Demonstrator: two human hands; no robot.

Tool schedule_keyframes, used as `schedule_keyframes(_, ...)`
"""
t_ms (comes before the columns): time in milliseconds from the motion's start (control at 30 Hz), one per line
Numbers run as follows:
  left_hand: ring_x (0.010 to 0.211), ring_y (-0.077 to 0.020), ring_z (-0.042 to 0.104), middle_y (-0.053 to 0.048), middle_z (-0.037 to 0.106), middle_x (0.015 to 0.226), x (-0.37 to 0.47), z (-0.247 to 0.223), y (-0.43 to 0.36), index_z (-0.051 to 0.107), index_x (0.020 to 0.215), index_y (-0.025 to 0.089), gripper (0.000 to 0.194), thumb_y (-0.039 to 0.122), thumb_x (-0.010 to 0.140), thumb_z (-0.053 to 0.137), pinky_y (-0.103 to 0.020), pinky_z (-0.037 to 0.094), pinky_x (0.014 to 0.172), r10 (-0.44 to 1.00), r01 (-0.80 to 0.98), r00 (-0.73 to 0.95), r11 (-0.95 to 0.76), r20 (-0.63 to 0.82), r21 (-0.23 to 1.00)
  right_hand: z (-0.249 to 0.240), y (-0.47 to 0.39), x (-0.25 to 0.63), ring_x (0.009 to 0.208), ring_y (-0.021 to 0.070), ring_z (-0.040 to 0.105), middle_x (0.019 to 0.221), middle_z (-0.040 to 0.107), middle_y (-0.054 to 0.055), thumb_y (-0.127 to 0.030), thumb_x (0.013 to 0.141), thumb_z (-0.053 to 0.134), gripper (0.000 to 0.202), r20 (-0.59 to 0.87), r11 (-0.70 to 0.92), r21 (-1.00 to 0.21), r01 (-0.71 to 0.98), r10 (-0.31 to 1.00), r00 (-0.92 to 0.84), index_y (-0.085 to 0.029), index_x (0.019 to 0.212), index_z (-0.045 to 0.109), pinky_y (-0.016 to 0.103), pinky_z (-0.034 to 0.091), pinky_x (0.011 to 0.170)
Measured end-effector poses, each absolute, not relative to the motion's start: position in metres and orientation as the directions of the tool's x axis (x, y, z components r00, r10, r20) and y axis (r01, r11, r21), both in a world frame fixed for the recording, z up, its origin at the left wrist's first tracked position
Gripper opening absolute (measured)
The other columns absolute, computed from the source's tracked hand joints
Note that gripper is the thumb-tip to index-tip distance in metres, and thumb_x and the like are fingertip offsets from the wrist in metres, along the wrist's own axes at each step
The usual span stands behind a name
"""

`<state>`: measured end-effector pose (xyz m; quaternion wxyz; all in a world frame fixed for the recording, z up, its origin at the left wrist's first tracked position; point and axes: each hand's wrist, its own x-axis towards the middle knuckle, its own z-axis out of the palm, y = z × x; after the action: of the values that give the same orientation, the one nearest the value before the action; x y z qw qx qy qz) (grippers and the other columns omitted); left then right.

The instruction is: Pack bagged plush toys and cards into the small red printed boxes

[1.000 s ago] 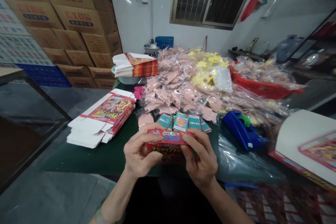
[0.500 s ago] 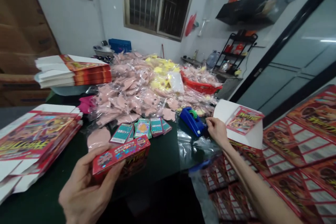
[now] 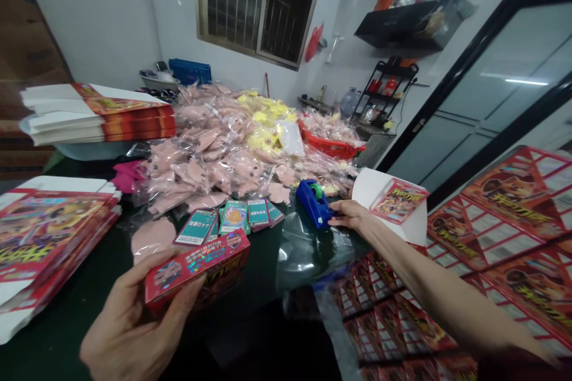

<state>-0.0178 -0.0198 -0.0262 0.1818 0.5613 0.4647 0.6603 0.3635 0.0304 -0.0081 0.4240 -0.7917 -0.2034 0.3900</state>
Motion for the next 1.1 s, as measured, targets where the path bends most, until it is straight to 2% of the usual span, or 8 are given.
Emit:
schedule_keyframes(233,0.071,-0.0125,0.066,-0.003,0.071,0.093,-0.020,-0.030,-0.017,0.064,0.108,0.019,0.051,0.029,0.060,0.077,-0.016,0.054,0.075,0.713,0.343,-0.312,-0.532,0.628,0.774,-0.023,0.025,0.338,0.095,0.0183,0.060,0.114,0.057,0.008,-0.031,0.089,0.054,0.031,-0.371,-0.336,-0.921,-0.197,0.600,0.709,-0.015,0.116,0.054,0.038,0.052,0.079)
schedule_keyframes(467,0.069,-0.0102,0.066,-0.003,0.072,0.093,-0.021,-0.033,-0.016,0.065,0.107,0.018,0.054,0.023,0.056,0.080,-0.010,0.052,0.069,0.722,0.291,-0.327,-0.537,0.610,0.792,-0.056,0.002,0.323,0.080,0.0129,0.061,0.099,0.061,0.005,-0.029,0.090,0.054,0.022,-0.219,-0.087,-0.974,-0.207,0.577,0.787,-0.013,0.106,0.057,0.029,0.054,0.067)
schedule_keyframes(633,0.068,-0.0107,0.066,-0.003,0.071,0.094,-0.025,-0.040,-0.013,0.064,0.107,0.017,0.056,0.021,0.054,0.081,-0.012,0.052,0.067,0.706,0.318,-0.334,-0.539,0.625,0.780,-0.077,0.005,0.324,0.083,0.0142,0.061,0.101,0.061,0.005,-0.031,0.089,0.054,0.025,-0.126,-0.111,-0.991,-0.074,0.585,0.801,-0.013,0.107,0.057,0.032,0.054,0.071)
schedule_keyframes(767,0.067,-0.0125,0.066,-0.002,0.070,0.091,-0.023,-0.038,-0.011,0.064,0.106,0.017,0.053,0.023,0.056,0.080,-0.016,0.054,0.066,0.693,0.357,-0.334,-0.534,0.639,0.766,-0.078,0.005,0.328,0.087,0.0160,0.061,0.107,0.060,0.006,-0.032,0.088,0.056,0.028,0.015,-0.144,-0.982,0.122,0.588,0.809,-0.014,0.109,0.057,0.033,0.053,0.072)
schedule_keyframes(833,0.066,-0.0132,0.066,-0.001,0.070,0.089,-0.021,-0.034,-0.012,0.063,0.106,0.017,0.050,0.023,0.059,0.079,-0.019,0.056,0.064,0.680,0.366,-0.327,-0.548,0.656,0.752,-0.073,-0.002,0.323,0.086,0.0159,0.060,0.105,0.061,0.005,-0.031,0.086,0.058,0.024,0.119,-0.131,-0.962,0.239,0.589,0.800,-0.013,0.103,0.060,0.033,0.051,0.072)
schedule_keyframes(900,0.066,-0.0132,0.067,-0.001,0.069,0.087,-0.019,-0.029,-0.015,0.062,0.105,0.017,0.045,0.024,0.063,0.077,-0.019,0.056,0.063,0.681,0.377,-0.299,-0.559,0.668,0.739,-0.065,-0.013,0.311,0.085,0.0157,0.057,0.096,0.060,0.004,-0.026,0.082,0.062,0.013,0.225,-0.097,-0.933,0.347,0.596,0.771,-0.012,0.083,0.063,0.032,0.048,0.074)
schedule_keyframes(1000,0.067,-0.0120,0.067,-0.001,0.069,0.087,-0.018,-0.025,-0.019,0.060,0.102,0.017,0.037,0.024,0.068,0.073,-0.017,0.056,0.063,0.721,0.347,-0.248,-0.557,0.647,0.754,-0.042,-0.037,0.275,0.079,0.0155,0.054,0.080,0.059,0.003,-0.019,0.074,0.064,0.013,0.342,0.000,-0.888,0.460,0.669,0.660,-0.016,0.062,0.062,0.029,0.044,0.072)
schedule_keyframes(1100,0.071,-0.0113,0.068,-0.001,0.068,0.088,-0.017,-0.025,-0.020,0.057,0.101,0.018,0.035,0.020,0.070,0.071,-0.015,0.055,0.067,0.737,0.277,-0.231,-0.576,0.635,0.769,-0.007,-0.061,0.224,0.057,0.0117,0.051,0.061,0.055,-0.002,-0.023,0.077,0.061,0.008,0.432,0.179,-0.824,0.538,0.813,0.391,-0.020,0.073,0.068,0.026,0.041,0.056)
